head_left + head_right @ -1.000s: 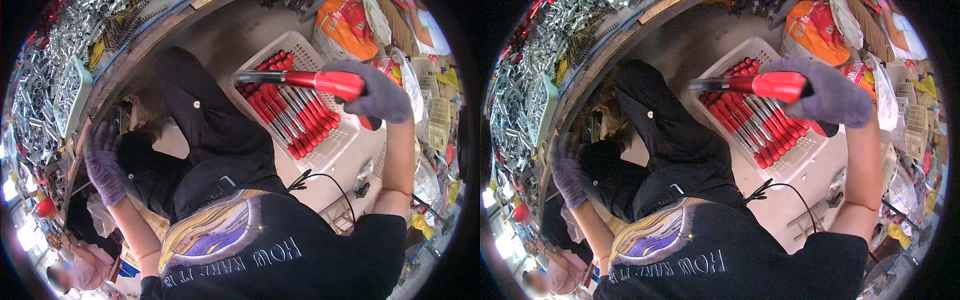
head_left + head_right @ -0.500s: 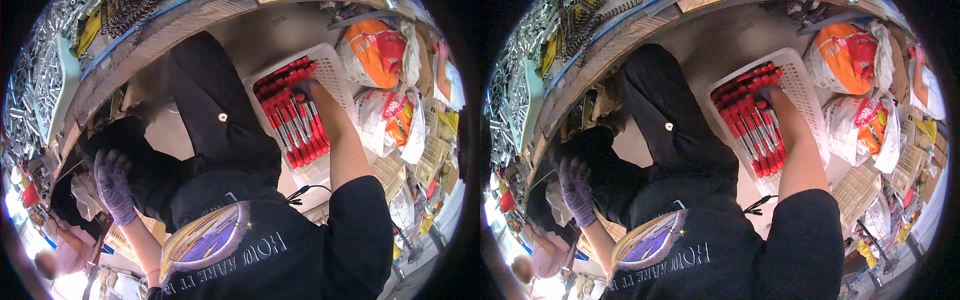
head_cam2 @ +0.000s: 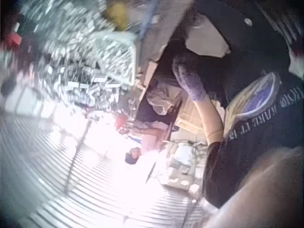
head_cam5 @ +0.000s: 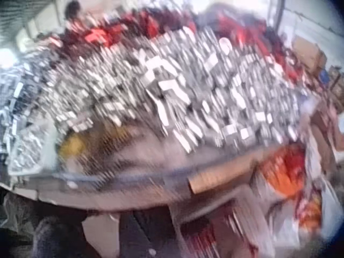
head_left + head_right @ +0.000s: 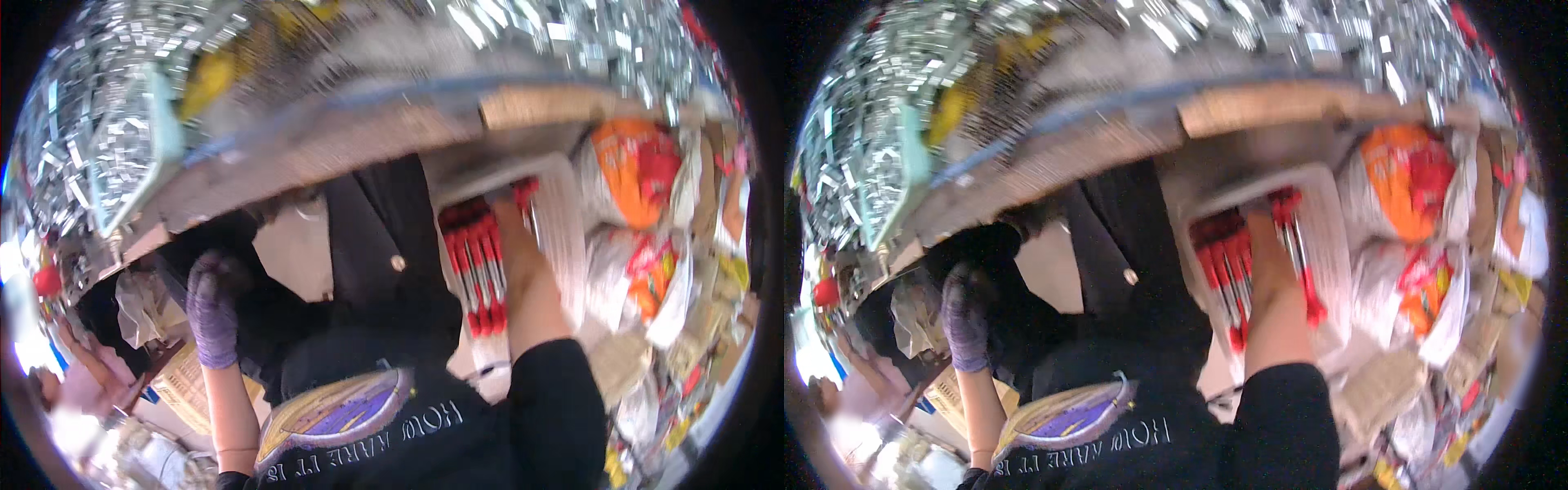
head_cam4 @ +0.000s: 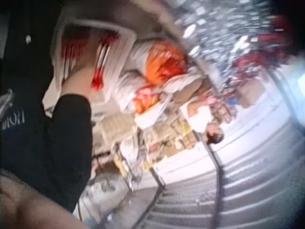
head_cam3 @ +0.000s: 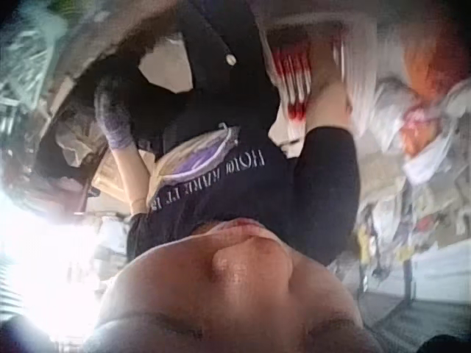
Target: Assembling small metal tubes, red handles, and fasteners into completed hand tools at a factory workbench.
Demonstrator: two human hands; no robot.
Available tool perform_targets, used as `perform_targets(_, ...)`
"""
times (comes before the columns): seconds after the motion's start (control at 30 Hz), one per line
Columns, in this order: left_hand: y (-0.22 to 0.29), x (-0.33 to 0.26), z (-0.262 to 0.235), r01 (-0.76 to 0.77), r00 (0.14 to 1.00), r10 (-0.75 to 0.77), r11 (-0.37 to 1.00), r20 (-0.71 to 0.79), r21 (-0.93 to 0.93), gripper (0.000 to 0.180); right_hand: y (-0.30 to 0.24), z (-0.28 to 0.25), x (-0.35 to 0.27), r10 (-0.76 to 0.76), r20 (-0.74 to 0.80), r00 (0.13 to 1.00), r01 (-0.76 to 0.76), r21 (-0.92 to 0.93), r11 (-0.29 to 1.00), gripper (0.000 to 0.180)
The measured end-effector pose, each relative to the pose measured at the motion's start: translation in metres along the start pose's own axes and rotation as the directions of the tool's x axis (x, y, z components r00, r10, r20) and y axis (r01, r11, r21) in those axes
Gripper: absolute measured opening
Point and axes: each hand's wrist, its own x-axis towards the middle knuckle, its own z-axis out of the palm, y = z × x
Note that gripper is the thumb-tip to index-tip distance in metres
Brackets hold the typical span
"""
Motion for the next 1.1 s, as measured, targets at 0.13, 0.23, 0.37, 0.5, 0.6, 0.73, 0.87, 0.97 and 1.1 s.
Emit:
perform_targets(0.13, 0.002, -0.006, -0.008, 0.159, 0.987, -0.154, 0.871, 0.048, -0.465, 0.045, -0.003, 0.003, -0.018, 0.042, -0.083, 0.996, -0.033, 0.103, 0.994, 0.054)
perform_targets(0.23, 0.02, -0.014, -0.014, 0.186, 0.98, -0.194, 0.832, 0.04, -0.523, 0.042, -0.034, -0.027, -0.037, 0.415, -0.003, 0.91, -0.293, 0.704, 0.647, 0.051)
perform_targets(0.37, 0.019, -0.016, -0.015, 0.222, 0.972, -0.228, 0.798, 0.061, -0.56, 0.037, -0.087, -0.167, -0.137, 0.267, -0.037, 0.963, -0.24, 0.333, 0.912, 0.038)
perform_targets(0.5, 0.03, -0.016, -0.009, 0.206, 0.976, -0.132, 0.815, 0.172, -0.542, 0.03, -0.157, -0.284, -0.184, -0.273, 0.305, 0.912, 0.269, 0.055, 0.961, 0.03)
perform_targets(0.6, 0.044, -0.01, -0.015, 0.109, 0.975, -0.005, 0.885, 0.224, -0.452, 0.029, -0.251, -0.368, -0.188, -0.547, 0.072, 0.834, 0.529, 0.179, 0.829, 0.026)
perform_targets(0.73, 0.047, 0.004, -0.042, 0.104, 0.952, 0.07, 0.841, 0.297, -0.531, 0.034, -0.379, -0.45, -0.155, -0.588, -0.428, 0.686, 0.726, 0.346, 0.595, 0.02)
perform_targets(0.87, 0.045, 0.02, -0.08, 0.088, 0.968, 0.076, 0.792, 0.24, -0.604, 0.036, -0.481, -0.499, -0.087, -0.368, -0.556, 0.745, 0.666, 0.654, 0.359, 0.019)
perform_targets(0.97, 0.033, 0.027, -0.114, 0.078, 0.986, 0.04, 0.743, 0.16, -0.665, 0.036, -0.561, -0.513, -0.043, -0.46, -0.644, 0.611, 0.778, 0.383, 0.498, 0.017)
perform_targets(1.1, 0.032, 0.039, -0.145, 0.044, 0.999, -0.016, 0.757, 0.049, -0.651, 0.039, -0.663, -0.504, 0.072, -0.703, -0.58, 0.411, 0.781, -0.174, 0.6, 0.026)
